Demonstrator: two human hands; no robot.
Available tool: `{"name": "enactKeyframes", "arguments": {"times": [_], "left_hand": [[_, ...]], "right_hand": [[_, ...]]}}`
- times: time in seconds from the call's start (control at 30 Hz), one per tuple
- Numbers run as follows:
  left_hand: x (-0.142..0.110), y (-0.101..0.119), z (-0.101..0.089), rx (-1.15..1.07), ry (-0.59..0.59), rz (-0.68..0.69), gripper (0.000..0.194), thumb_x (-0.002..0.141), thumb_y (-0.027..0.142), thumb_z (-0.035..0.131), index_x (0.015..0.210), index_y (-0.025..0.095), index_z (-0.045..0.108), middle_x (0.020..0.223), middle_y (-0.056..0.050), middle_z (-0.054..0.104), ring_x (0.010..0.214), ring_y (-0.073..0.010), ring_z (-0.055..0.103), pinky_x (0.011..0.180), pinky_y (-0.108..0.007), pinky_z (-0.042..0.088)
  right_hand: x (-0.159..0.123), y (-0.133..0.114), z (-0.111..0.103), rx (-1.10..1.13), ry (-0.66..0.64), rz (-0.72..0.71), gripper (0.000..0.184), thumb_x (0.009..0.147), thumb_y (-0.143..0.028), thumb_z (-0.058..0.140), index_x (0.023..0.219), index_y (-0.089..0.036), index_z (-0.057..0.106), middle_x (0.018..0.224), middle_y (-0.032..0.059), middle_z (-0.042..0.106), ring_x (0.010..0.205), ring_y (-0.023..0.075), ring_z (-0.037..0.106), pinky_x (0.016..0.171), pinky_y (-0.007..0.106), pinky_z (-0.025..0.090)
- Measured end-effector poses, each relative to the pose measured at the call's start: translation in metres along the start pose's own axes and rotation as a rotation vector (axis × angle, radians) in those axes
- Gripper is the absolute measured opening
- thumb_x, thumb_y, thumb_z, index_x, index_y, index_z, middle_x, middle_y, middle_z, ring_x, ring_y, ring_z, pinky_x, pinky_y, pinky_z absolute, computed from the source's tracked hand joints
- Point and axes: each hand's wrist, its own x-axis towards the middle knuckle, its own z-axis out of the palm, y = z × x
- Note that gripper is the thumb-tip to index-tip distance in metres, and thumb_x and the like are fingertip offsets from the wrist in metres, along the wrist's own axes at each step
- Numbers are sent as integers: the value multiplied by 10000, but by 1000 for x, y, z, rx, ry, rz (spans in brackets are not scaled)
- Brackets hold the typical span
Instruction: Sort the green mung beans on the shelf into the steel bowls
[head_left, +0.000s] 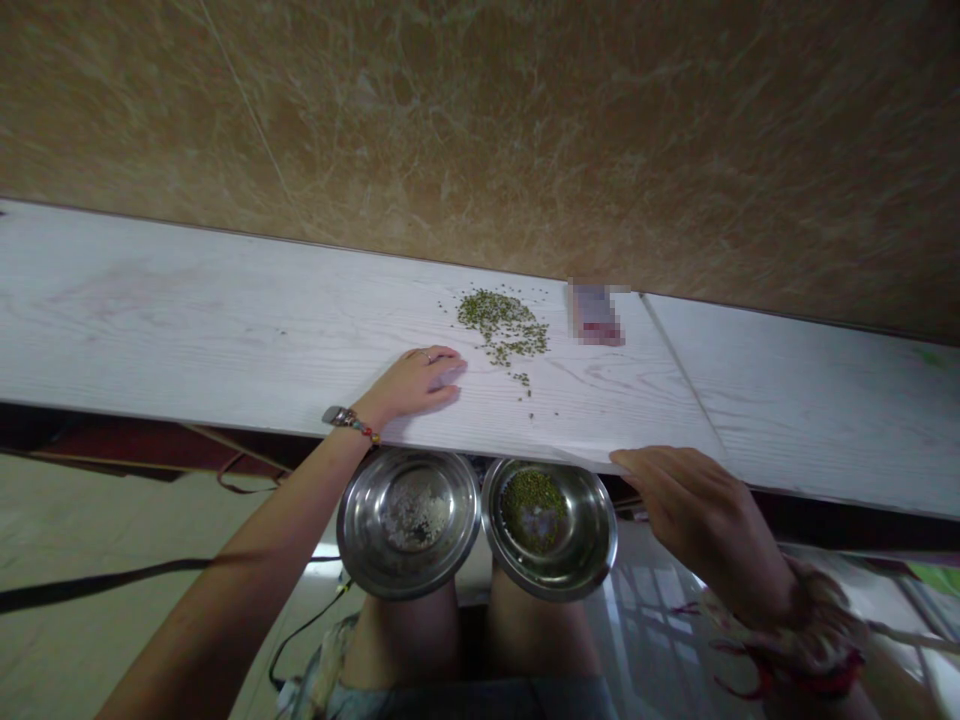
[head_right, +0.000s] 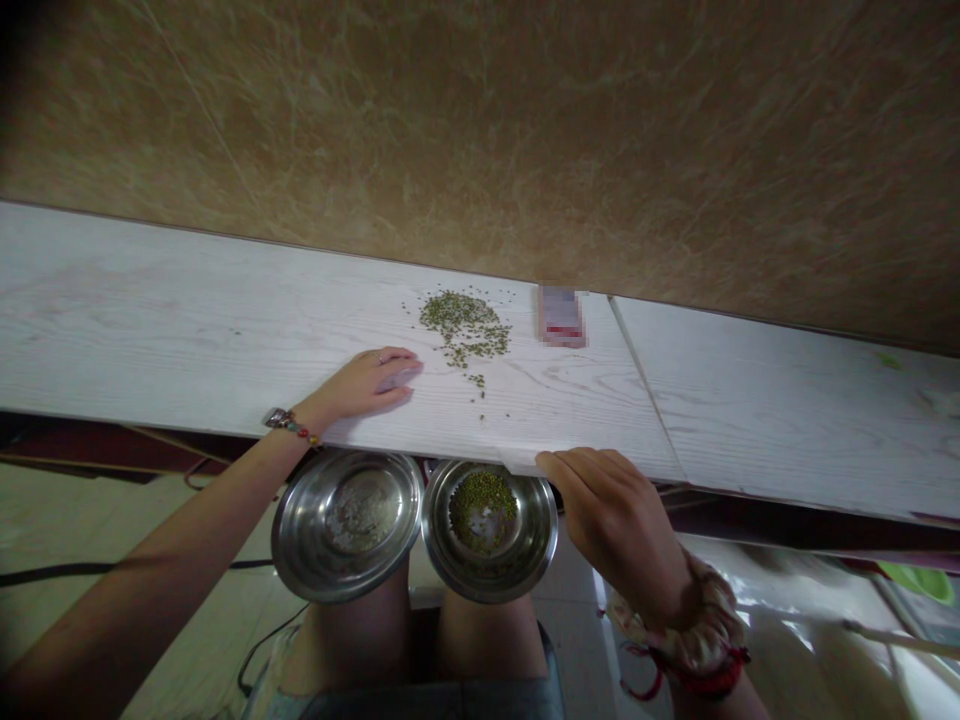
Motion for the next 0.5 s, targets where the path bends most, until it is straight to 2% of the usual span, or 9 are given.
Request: {"name": "enactKeyframes", "arguments": {"times": [0.2,0.5], "left_hand": [[1,1,0,4,8,-2,451,895,394,478,1272,177,597,1356,-102,572,1220,-261,544,1052,-426,420],[-1,-1,3,-10,15,-4,432,890,392,496,1257,191,602,1360,-97,572,1220,-255,545,1050,-426,423]], "right_hand": [[3,-4,-6,31,7,-1,195,896,-38,467,954,-125,633,805,60,725,749,145,657,709,271,513],[5,20,22,-229,88,33,213,881,-44,471,964,-120,652,806,72,728,727,175,640,676,293,472]]}}
